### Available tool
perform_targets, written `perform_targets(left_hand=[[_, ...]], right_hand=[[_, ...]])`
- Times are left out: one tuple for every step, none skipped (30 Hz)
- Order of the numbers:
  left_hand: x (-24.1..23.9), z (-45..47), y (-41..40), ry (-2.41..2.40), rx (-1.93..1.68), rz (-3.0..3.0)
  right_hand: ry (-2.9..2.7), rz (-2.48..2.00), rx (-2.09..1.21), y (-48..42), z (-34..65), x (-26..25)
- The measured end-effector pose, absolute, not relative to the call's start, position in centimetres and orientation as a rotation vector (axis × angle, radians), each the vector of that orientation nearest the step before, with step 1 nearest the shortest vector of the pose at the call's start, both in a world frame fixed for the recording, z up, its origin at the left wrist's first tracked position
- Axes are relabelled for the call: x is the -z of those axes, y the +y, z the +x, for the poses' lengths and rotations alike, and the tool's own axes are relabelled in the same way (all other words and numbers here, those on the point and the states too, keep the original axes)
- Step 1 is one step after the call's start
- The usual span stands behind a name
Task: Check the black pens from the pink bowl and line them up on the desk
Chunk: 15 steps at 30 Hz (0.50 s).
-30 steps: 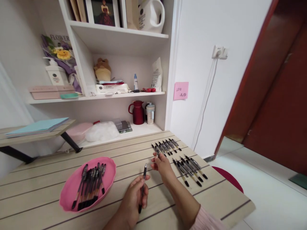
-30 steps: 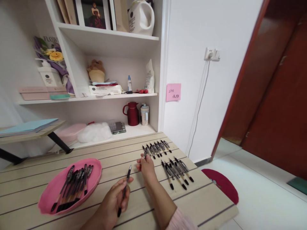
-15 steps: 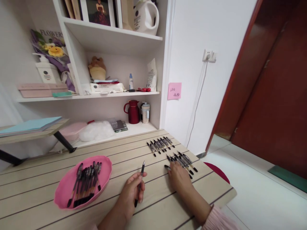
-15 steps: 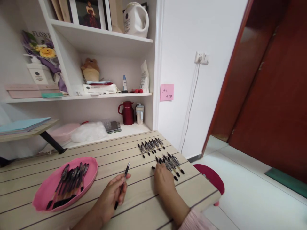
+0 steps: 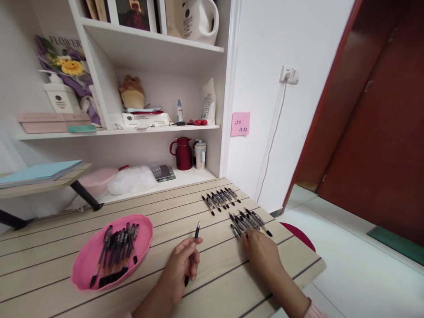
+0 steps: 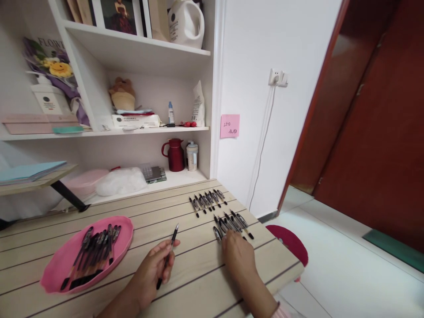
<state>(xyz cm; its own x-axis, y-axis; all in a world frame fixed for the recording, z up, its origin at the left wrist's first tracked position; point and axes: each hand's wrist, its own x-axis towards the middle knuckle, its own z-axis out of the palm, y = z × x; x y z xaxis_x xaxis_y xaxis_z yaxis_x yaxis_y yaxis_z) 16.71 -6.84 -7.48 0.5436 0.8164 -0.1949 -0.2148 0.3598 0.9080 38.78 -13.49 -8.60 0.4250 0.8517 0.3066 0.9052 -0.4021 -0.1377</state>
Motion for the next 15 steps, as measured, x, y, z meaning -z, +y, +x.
perform_targets(left_hand=[[7.5, 16.7, -6.8, 0.73, -0.745, 0.981], [7.4, 16.7, -6.9, 0.735, -0.745, 0.978], [7.4, 16.7, -6.9, 0.739, -0.745, 0.974], [7.3, 16.7, -7.0, 0.743, -0.746, 0.97], [7.2, 16.7, -7.0, 0.745, -0.746, 0.967], [7.1, 16.7, -7.1, 0.747, -0.747, 0.966], [7.1, 16.7, -7.1, 0.75, -0.75, 0.965], [7.0, 16.7, -7.2, 0.754, -0.753, 0.965], [7.0, 16.7, -7.2, 0.758, -0.756, 0.965], [6.9, 16.7, -7.3, 0.761, -0.758, 0.968], [6.9, 16.7, -7.3, 0.765, -0.761, 0.971], [6.9, 16.7, -7.3, 0.769, -0.762, 0.975], [6.9, 16.7, -7.3, 0.771, -0.761, 0.978], [6.8, 16.8, -7.3, 0.773, -0.757, 0.981], [6.8, 16.8, -7.3, 0.773, -0.754, 0.986]], right_hand=[[-1.526, -2.414, 0.262, -13.5, 38.7, 8.5], [-1.526, -2.425, 0.253, -13.4, 38.6, 8.4], [-1.527, -2.432, 0.246, -13.4, 38.6, 8.3], [-1.53, -2.434, 0.241, -13.3, 38.5, 8.2], [-1.531, -2.436, 0.237, -13.3, 38.5, 8.2], [-1.532, -2.437, 0.233, -13.3, 38.6, 8.2], [-1.529, -2.441, 0.228, -13.4, 38.7, 8.3], [-1.525, -2.448, 0.22, -13.4, 38.8, 8.4], [-1.519, -2.458, 0.213, -13.5, 39.0, 8.5], [-1.513, -2.466, 0.208, -13.7, 39.2, 8.6], [-1.511, -2.469, 0.207, -13.8, 39.4, 8.6], [-1.507, -2.465, 0.211, -14.0, 39.5, 8.6], [-1.5, -2.454, 0.22, -14.2, 39.6, 8.6], [-1.49, -2.434, 0.227, -14.3, 39.7, 8.4], [-1.47, -2.407, 0.23, -14.5, 39.6, 8.2]])
